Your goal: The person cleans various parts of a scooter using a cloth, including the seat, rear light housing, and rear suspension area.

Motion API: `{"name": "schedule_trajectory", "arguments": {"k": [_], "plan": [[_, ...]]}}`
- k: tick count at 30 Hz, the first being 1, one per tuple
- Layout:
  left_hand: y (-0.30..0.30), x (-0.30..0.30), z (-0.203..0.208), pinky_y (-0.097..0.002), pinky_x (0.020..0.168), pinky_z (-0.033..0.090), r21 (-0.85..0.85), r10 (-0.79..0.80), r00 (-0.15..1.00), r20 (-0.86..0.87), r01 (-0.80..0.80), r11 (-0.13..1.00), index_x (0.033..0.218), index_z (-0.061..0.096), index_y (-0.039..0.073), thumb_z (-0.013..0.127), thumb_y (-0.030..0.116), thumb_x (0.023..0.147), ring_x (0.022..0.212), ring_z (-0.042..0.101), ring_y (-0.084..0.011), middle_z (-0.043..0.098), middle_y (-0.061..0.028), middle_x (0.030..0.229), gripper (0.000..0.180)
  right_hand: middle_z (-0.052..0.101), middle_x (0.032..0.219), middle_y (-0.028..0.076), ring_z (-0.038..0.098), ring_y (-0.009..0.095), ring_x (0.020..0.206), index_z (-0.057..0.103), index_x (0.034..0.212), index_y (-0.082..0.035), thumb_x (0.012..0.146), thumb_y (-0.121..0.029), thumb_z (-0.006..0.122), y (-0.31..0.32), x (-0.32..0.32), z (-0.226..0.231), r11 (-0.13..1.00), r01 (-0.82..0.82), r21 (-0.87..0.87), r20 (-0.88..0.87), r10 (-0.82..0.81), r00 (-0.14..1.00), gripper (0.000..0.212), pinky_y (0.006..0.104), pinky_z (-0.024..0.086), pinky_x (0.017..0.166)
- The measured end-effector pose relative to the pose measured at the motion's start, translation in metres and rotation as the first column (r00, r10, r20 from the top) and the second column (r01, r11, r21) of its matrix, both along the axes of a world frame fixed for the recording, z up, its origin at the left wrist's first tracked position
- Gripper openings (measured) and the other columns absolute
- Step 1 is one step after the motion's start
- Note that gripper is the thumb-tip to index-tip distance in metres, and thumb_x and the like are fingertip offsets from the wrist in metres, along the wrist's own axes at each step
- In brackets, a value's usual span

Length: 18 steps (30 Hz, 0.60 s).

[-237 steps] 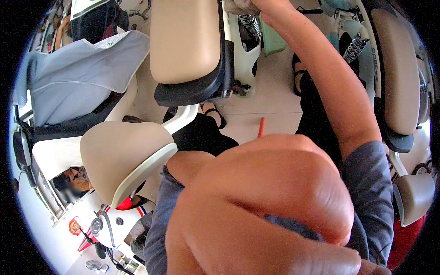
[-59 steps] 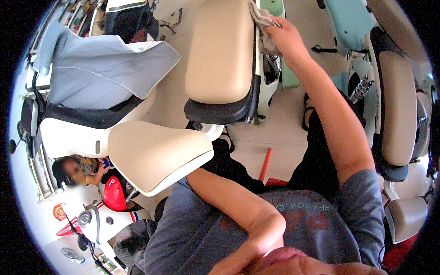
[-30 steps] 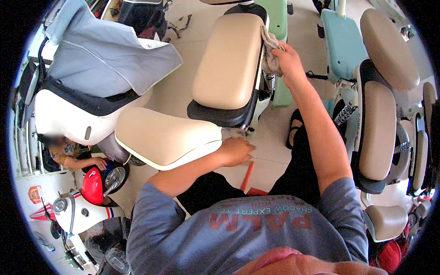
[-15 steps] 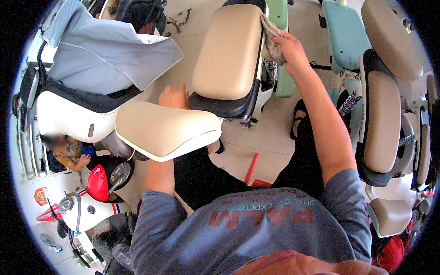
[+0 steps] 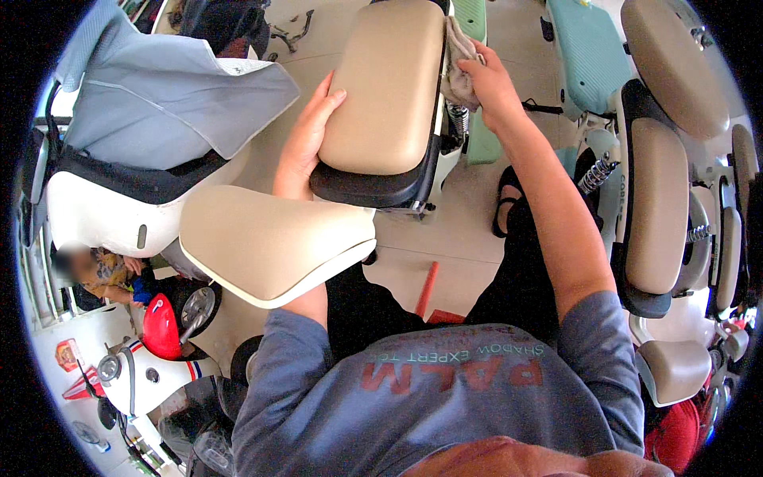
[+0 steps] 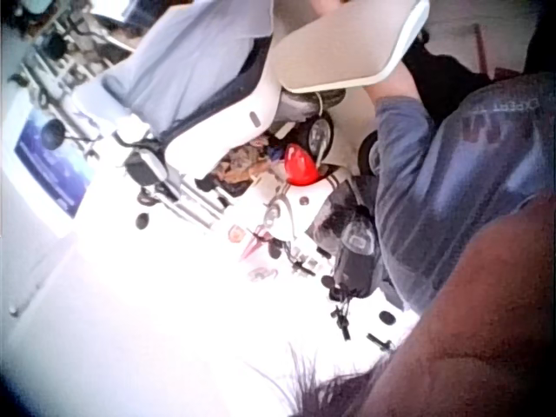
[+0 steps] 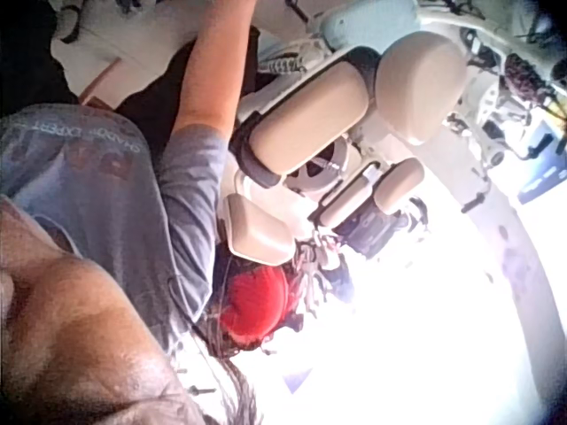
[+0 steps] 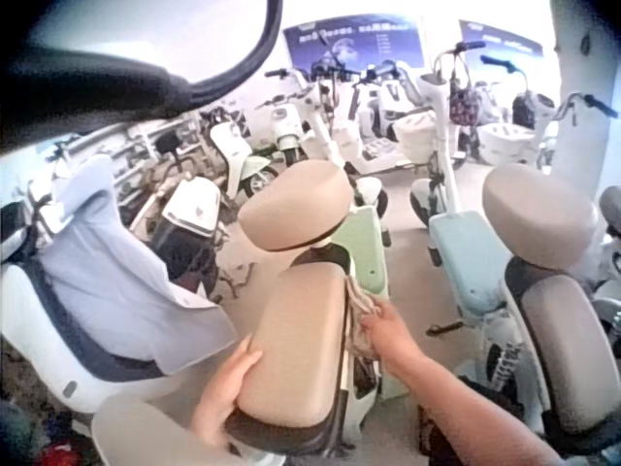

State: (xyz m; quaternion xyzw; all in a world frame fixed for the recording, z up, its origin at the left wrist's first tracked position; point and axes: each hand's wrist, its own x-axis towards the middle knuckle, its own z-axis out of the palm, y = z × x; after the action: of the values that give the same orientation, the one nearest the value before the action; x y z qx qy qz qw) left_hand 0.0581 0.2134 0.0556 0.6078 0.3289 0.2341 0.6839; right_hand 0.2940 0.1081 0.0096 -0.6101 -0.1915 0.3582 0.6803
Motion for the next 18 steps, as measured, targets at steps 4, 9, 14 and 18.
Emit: {"name": "schedule_trajectory", "arguments": {"k": [4, 9, 14, 18], "plan": [[0.01, 0.004, -0.005, -0.0287, 0.099, 0.039, -0.137, -0.027, 0.998, 0.055, 0.035, 0.99, 0.142, 0.038, 0.004, 0.054, 0.032, 0.094, 0.118, 0.051, -0.0166, 0.051, -0.0091, 0.134, 0.058, 0.059, 0.114, 0.012, 0.055, 0.019, 0.103, 0.051, 0.13, -0.007, 0.087, -0.013, 0.055, -0.011, -0.014, 0.001, 0.989, -0.111, -0.093, 0.166, 0.126, 0.978, 0.044, 0.0318, 0.043, 0.091], [0.018, 0.006, -0.015, -0.0286, 0.09, 0.045, -0.191, -0.022, 0.998, 0.06, 0.033, 0.981, 0.131, 0.049, 0.006, 0.056, 0.032, 0.093, 0.104, 0.058, -0.0146, 0.059, -0.0057, 0.119, 0.046, 0.051, 0.109, 0.022, 0.049, 0.037, 0.105, 0.053, 0.118, 0.0, 0.081, -0.006, 0.053, -0.062, -0.063, -0.017, 0.999, -0.027, -0.033, 0.696, 0.042, 0.717, 0.037, 0.0424, 0.04, 0.095], [0.01, 0.005, -0.009, -0.0284, 0.083, 0.049, -0.214, -0.005, 0.995, 0.097, 0.026, 0.977, 0.125, 0.053, 0.007, 0.058, 0.032, 0.092, 0.095, 0.062, -0.0152, 0.063, -0.0058, 0.111, 0.042, 0.05, 0.108, 0.021, 0.048, 0.036, 0.105, 0.051, 0.118, -0.002, 0.082, -0.003, 0.052, -0.084, -0.08, -0.007, 0.993, -0.114, -0.042, 0.646, 0.114, 0.754, 0.036, 0.041, 0.039, 0.095], [0.013, 0.003, -0.013, -0.0283, 0.083, 0.05, -0.248, -0.006, 0.995, 0.104, 0.032, 0.968, 0.127, 0.05, 0.004, 0.054, 0.028, 0.094, 0.096, 0.062, -0.0146, 0.062, -0.008, 0.113, 0.041, 0.051, 0.107, 0.021, 0.048, 0.036, 0.104, 0.053, 0.12, -0.003, 0.082, -0.003, 0.051, -0.059, -0.062, -0.018, 0.998, -0.058, 0.012, 0.662, 0.035, 0.749, 0.038, 0.0408, 0.039, 0.095]]}}
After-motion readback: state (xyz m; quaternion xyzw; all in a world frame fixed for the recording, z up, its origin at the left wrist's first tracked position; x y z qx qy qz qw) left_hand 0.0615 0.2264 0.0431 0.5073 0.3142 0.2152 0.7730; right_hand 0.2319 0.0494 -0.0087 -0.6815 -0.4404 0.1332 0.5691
